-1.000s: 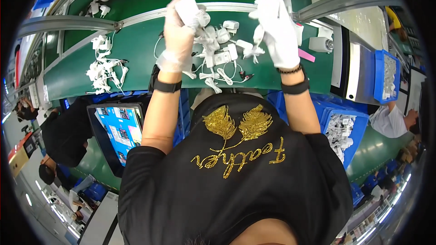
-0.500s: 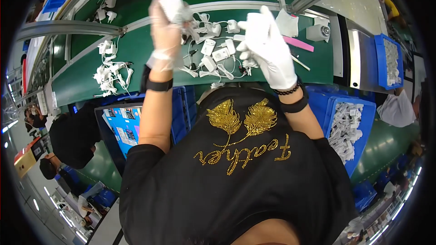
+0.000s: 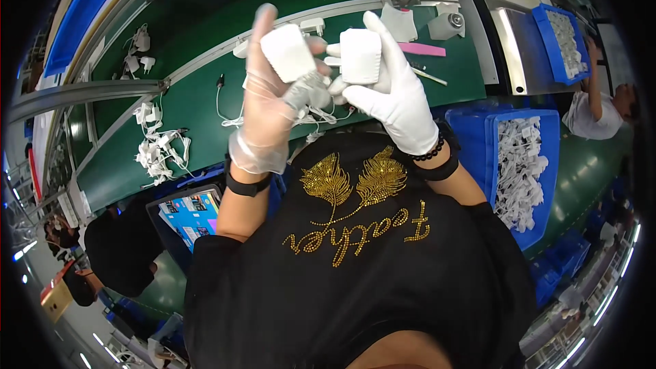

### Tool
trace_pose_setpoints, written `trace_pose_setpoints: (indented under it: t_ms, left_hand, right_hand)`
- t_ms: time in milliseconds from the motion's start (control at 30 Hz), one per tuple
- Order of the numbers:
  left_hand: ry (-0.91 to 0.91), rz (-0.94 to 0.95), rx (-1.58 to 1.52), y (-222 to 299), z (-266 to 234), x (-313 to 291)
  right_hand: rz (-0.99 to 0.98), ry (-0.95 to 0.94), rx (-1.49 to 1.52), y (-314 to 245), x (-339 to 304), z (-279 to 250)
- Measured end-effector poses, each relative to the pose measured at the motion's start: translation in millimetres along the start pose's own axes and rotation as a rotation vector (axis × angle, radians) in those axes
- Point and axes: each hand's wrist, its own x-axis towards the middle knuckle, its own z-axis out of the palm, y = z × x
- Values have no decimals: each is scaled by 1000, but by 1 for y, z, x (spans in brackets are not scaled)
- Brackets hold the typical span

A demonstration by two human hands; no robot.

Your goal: The person picks up power adapters from the table, inspects them by turning them over in their hands, and places them into a blue bin.

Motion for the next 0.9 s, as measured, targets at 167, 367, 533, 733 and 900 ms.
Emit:
trace_pose_setpoints:
  t_ms: [167, 367, 533, 733, 900]
  left_hand:
    - [8, -84, -81, -24, 2, -13]
    - [-19, -49, -41, -35, 8, -25]
    - [16, -75, -82, -29, 15, -24]
    - [-149, -388, -953, -44, -10, -12]
    - [-306, -377, -1208, -63, 2, -7]
  right_hand:
    - [-47, 48, -91, 7, -12, -10]
    - [-47, 54, -97, 7, -24, -20]
    - [-64, 86, -96, 1, -26, -15]
    - [76, 205, -204, -12, -22, -7]
    - [88, 118, -681, -15, -20, -4]
